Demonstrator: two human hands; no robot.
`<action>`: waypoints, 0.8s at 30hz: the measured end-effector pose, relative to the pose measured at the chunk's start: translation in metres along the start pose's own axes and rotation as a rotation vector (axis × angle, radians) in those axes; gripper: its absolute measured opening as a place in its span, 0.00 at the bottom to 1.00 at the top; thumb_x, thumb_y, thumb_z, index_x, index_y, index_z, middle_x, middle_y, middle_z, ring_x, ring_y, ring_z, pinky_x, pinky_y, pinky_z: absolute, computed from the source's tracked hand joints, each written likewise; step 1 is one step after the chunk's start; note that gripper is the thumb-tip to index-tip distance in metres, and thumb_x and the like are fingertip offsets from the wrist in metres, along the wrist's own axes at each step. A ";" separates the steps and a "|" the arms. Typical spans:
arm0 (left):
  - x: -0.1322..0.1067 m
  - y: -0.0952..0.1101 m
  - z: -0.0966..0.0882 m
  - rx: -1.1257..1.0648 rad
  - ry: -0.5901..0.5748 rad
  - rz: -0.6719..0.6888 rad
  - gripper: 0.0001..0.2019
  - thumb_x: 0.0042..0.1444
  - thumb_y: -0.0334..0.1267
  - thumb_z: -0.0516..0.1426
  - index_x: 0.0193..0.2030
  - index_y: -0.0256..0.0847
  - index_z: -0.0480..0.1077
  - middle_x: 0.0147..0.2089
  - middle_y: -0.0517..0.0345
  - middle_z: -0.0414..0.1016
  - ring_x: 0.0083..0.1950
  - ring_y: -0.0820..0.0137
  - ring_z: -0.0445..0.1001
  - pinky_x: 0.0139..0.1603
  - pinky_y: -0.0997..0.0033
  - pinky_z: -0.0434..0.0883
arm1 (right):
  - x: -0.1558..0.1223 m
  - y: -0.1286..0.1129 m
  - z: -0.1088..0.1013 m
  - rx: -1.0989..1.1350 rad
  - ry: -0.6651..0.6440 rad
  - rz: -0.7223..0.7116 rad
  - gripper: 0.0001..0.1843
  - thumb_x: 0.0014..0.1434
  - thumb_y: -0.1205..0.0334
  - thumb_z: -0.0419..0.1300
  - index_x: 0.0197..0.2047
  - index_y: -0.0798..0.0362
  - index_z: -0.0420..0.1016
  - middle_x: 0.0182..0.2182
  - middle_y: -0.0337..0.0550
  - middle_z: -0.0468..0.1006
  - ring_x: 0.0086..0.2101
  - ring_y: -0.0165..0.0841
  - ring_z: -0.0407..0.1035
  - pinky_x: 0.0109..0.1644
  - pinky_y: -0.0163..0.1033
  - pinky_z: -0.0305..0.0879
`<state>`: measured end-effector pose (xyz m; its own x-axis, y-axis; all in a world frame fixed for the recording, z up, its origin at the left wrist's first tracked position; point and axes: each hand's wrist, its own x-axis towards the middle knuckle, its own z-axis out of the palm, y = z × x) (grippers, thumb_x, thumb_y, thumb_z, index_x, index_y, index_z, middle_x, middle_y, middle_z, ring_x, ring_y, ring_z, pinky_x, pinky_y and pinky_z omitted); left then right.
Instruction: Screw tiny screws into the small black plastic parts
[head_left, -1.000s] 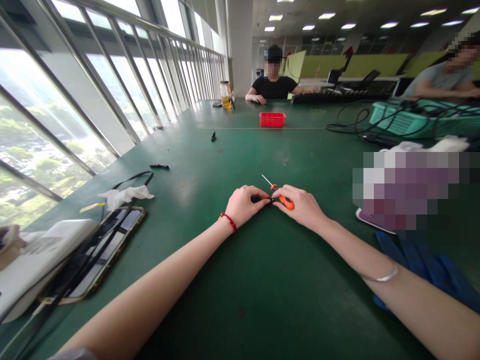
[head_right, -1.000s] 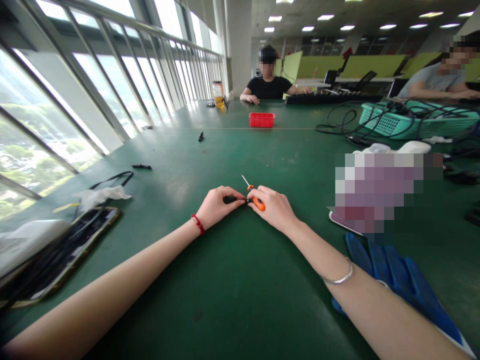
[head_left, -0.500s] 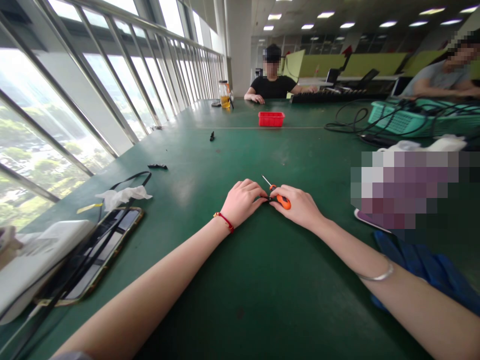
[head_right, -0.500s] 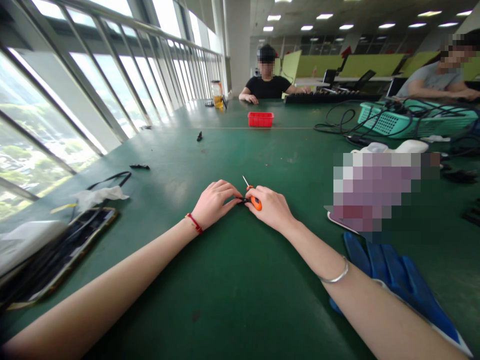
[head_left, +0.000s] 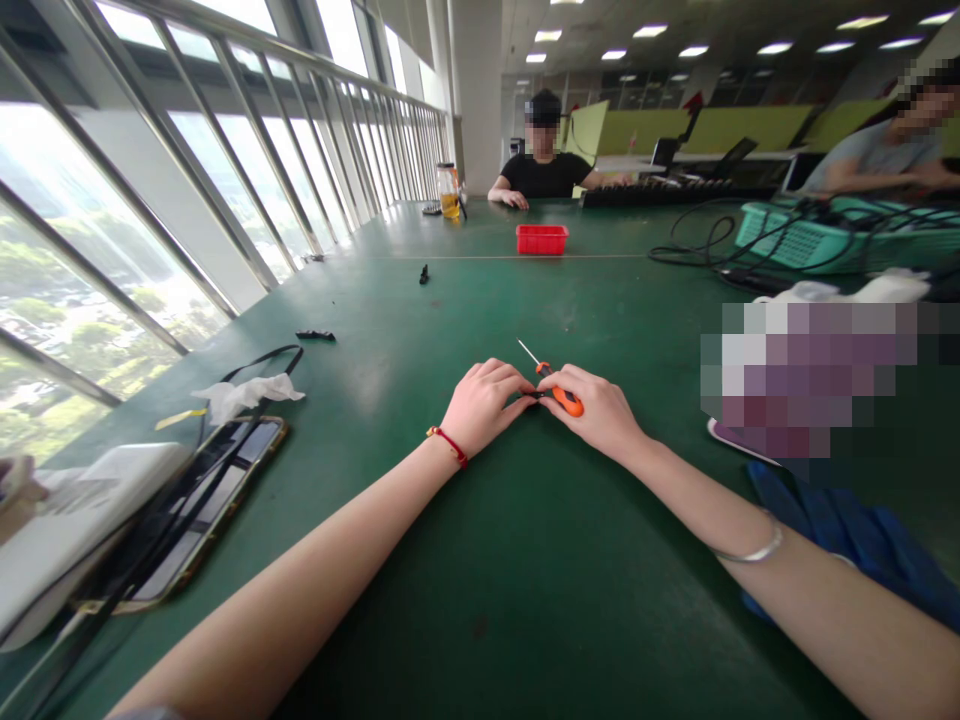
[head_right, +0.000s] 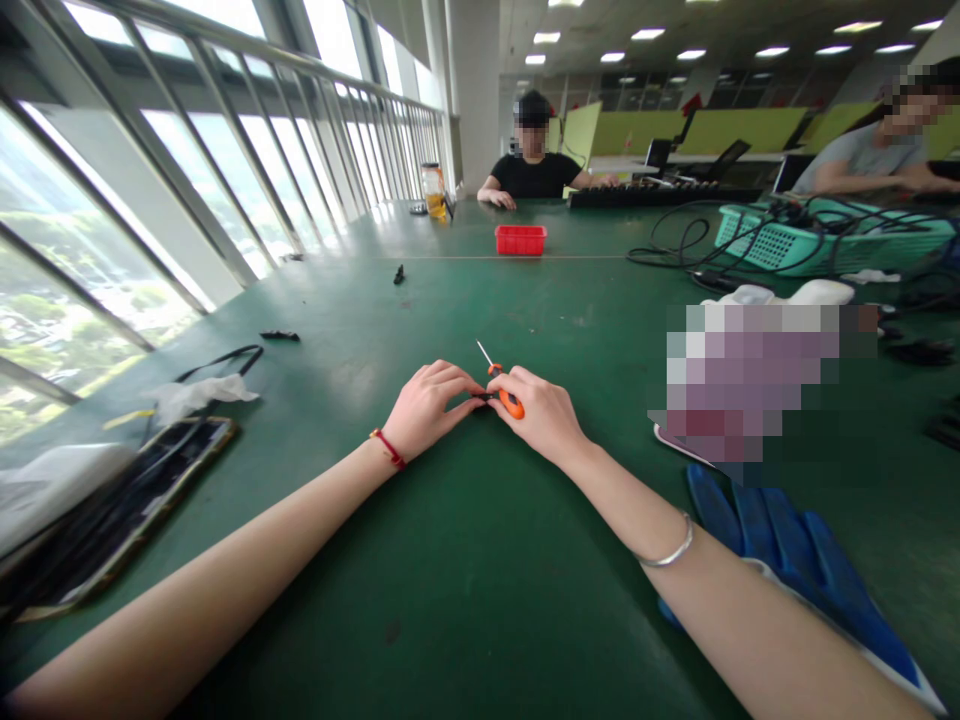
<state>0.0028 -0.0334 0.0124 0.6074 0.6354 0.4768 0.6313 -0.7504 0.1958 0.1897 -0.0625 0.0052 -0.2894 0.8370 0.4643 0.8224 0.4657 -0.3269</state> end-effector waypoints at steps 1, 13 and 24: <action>0.000 0.000 0.000 0.008 0.010 0.000 0.11 0.59 0.45 0.53 0.39 0.42 0.73 0.41 0.56 0.76 0.45 0.67 0.69 0.44 0.66 0.63 | 0.000 0.000 0.000 0.000 0.002 0.001 0.07 0.58 0.59 0.55 0.39 0.47 0.72 0.35 0.39 0.73 0.33 0.31 0.69 0.32 0.34 0.60; 0.002 0.002 -0.011 -0.056 0.135 -0.131 0.06 0.53 0.40 0.56 0.32 0.42 0.72 0.37 0.60 0.78 0.41 0.68 0.72 0.46 0.67 0.63 | -0.001 -0.001 -0.013 0.116 0.185 0.013 0.07 0.58 0.58 0.53 0.36 0.50 0.70 0.33 0.42 0.73 0.33 0.32 0.69 0.37 0.36 0.63; -0.002 0.010 -0.001 -0.052 -0.121 -0.102 0.05 0.49 0.36 0.56 0.32 0.42 0.73 0.40 0.60 0.78 0.42 0.67 0.73 0.46 0.68 0.68 | -0.001 0.002 -0.008 0.117 0.186 -0.025 0.06 0.57 0.59 0.53 0.34 0.50 0.70 0.32 0.40 0.74 0.31 0.31 0.69 0.36 0.35 0.62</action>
<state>0.0068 -0.0424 0.0145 0.5970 0.7238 0.3462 0.6689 -0.6872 0.2834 0.1954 -0.0648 0.0102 -0.2048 0.7626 0.6137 0.7503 0.5249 -0.4019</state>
